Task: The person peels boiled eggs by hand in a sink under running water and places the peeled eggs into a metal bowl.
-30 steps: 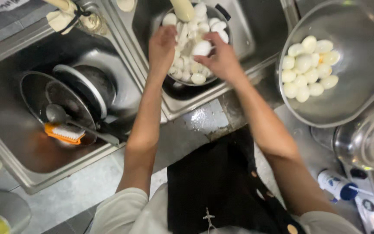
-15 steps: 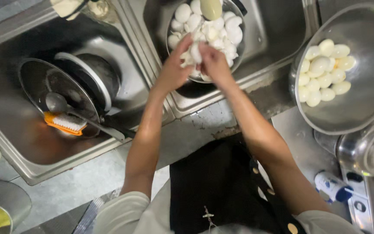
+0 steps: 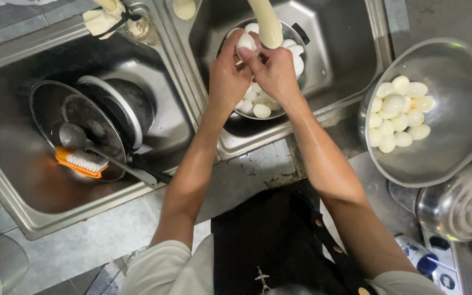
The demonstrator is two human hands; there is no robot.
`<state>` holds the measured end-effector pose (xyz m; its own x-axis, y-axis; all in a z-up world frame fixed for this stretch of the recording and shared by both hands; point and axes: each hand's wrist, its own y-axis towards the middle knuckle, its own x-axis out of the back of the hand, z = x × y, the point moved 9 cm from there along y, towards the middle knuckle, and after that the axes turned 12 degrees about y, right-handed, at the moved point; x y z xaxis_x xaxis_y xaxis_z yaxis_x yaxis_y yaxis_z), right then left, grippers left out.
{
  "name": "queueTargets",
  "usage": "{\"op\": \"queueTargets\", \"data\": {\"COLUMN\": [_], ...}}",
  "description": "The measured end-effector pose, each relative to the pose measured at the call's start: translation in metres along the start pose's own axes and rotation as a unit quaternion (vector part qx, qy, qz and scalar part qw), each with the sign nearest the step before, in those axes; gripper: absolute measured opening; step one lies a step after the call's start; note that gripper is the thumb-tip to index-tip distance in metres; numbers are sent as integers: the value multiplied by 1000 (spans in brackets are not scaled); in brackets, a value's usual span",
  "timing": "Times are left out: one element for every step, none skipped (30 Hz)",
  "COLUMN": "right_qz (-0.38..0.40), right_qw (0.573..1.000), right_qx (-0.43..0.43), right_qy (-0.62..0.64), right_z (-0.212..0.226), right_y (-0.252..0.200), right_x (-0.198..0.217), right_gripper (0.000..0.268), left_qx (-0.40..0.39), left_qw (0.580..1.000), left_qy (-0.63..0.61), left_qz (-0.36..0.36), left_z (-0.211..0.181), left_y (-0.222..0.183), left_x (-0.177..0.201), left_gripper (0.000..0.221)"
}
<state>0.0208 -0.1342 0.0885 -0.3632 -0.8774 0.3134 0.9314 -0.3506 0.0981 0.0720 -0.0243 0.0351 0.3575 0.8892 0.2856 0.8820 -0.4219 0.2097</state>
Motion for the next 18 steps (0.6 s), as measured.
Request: {"op": "queueTargets", "data": {"right_qz": [4, 8, 5, 1, -2, -2, -2, -3, -7, -12, -17, -24, -32, -39, -24, -6, 14, 25], "right_qw": [1000, 999, 998, 998, 997, 998, 998, 999, 999, 999, 999, 998, 997, 997, 999, 988, 964, 977], "right_qx": [-23, -46, -52, -57, -62, -55, -48, -39, -37, -38, -38, -47, -55, -63, 32, 127, 219, 172], "right_qy": [5, 11, 24, 36, 49, 43, 37, 31, 32, 33, 34, 33, 32, 31, -31, -91, -149, -125], "right_z": [-5, -10, -11, -12, -14, -13, -13, -14, -17, -21, -26, -31, -36, -38, -19, 2, 21, 17], "right_y": [0, -1, -1, 0, 0, -1, -2, -2, -1, -3, -5, -4, -3, -2, -1, -5, -13, -12], "right_x": [-1, -1, 1, 3, 5, 6, 6, 8, 11, 15, 19, 22, 25, 28, 29, 28, 23, 22], "right_gripper": [34, 35, 35, 35, 35, 33, 32, 31, 29, 27, 26, 26, 27, 30, 24, 21, 22, 24], "left_qx": [5, 10, 13, 17, 20, 20, 20, 17, 38, 61, 83, 64, 46, 26, 60, 95, 130, 140], "left_qw": [1000, 1000, 999, 998, 997, 996, 994, 992, 981, 966, 947, 944, 941, 937, 949, 957, 962, 957], "left_qy": [-13, -26, -38, -51, -63, -81, -99, -118, -175, -231, -285, -295, -304, -313, -267, -220, -172, -188], "left_qz": [0, 0, 13, 27, 40, 43, 46, 49, 75, 101, 126, 135, 144, 153, 158, 163, 167, 169], "left_z": [0, 0, 0, 0, 1, 1, 1, 0, 4, 8, 10, 8, 5, 2, 10, 19, 29, 31], "left_y": [-1, -1, -2, -2, -3, -4, -5, -4, -3, -5, -7, -7, -8, -9, -9, -10, -12, -12], "left_x": [1, 1, 1, 2, 2, 1, 1, -1, -5, -9, -12, -10, -8, -7, -7, -7, -7, -11], "left_gripper": [59, 58, 59, 60, 61, 61, 61, 61, 61, 61, 60, 60, 60, 59, 60, 60, 62, 59]}}
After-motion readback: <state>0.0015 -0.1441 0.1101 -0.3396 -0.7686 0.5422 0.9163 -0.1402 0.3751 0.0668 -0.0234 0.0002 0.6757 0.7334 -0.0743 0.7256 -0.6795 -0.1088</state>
